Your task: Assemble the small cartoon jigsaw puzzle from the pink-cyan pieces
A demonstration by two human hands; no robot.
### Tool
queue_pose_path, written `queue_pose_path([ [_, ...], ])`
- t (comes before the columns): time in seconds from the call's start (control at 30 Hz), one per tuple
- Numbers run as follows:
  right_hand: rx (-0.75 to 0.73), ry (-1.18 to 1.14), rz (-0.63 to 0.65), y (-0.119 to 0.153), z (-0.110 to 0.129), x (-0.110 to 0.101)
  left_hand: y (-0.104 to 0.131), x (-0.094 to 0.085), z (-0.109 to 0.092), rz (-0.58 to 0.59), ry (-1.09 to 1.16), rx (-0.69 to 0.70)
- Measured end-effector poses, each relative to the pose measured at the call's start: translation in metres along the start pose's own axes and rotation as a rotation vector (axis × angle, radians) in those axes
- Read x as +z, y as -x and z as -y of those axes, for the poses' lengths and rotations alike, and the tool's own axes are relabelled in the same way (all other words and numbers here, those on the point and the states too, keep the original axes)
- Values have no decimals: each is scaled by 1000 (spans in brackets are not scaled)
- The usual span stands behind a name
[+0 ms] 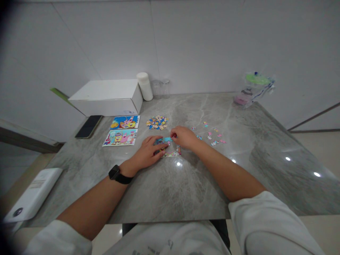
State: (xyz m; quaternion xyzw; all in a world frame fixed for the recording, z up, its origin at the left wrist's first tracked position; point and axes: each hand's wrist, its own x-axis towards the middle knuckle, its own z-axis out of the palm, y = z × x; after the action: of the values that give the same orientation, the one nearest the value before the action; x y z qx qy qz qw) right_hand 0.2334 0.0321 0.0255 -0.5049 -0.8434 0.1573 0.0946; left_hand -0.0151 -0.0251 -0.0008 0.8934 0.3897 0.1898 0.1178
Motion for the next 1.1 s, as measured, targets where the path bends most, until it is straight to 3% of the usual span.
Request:
queue_pose_path([
  [0.3,3,65,108,1,7,7,0,0,1,3,10,5],
  [1.1,40,-18,78,0,10,10,0,1,2,-3,24,2],
])
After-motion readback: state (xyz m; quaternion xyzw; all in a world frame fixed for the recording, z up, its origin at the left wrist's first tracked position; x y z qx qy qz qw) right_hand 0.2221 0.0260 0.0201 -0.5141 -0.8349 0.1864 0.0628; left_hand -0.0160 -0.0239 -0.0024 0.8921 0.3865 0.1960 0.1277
